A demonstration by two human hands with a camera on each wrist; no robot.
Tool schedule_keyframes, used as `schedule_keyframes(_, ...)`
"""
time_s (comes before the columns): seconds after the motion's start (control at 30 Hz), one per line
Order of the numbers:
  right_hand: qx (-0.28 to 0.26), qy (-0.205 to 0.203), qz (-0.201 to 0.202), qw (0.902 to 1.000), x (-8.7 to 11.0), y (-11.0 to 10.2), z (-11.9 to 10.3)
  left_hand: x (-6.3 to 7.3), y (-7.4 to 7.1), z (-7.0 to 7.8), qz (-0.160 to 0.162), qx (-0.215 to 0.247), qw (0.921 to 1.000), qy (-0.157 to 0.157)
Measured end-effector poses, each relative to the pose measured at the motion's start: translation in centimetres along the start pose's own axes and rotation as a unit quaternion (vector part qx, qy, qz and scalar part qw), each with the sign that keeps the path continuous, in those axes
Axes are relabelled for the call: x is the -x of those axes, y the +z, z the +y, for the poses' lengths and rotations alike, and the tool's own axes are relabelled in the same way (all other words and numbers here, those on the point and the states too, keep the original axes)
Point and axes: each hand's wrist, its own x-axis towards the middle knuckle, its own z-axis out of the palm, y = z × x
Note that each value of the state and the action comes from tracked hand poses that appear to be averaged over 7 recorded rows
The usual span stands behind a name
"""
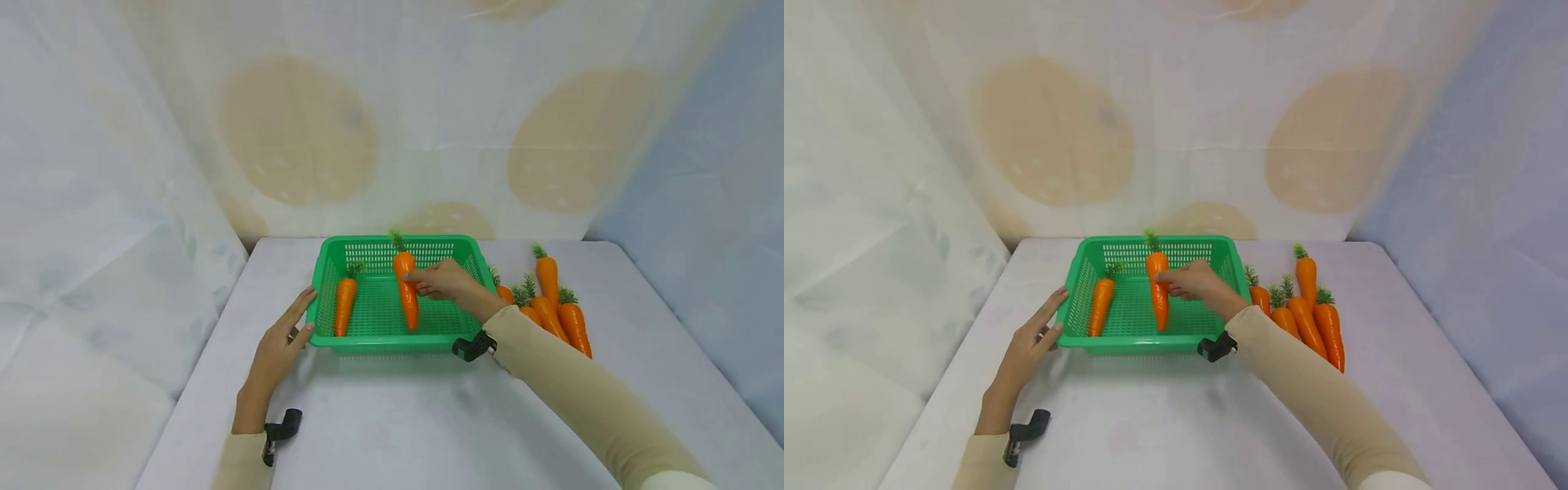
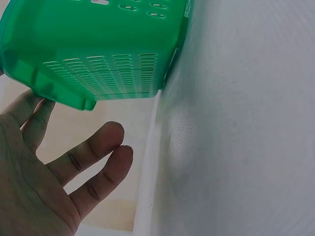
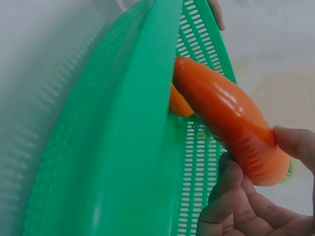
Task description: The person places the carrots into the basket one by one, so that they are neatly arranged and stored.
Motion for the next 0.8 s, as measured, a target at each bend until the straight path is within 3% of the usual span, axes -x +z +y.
schedule_keyframes(0.3, -0.015, 0.019, -0.011, 0.9997, -1.8, 3.1, 0.1, -0.1, -0.5, 0.2, 0.001, -0.004, 0.9999, 0.014)
schedule_keyframes(0.8, 0.000, 0.039, -0.024, 0.9990, -3.1, 6.2, 0.9, 0.0, -0.3, 0.2, 0.003, -0.007, 0.9999, 0.013)
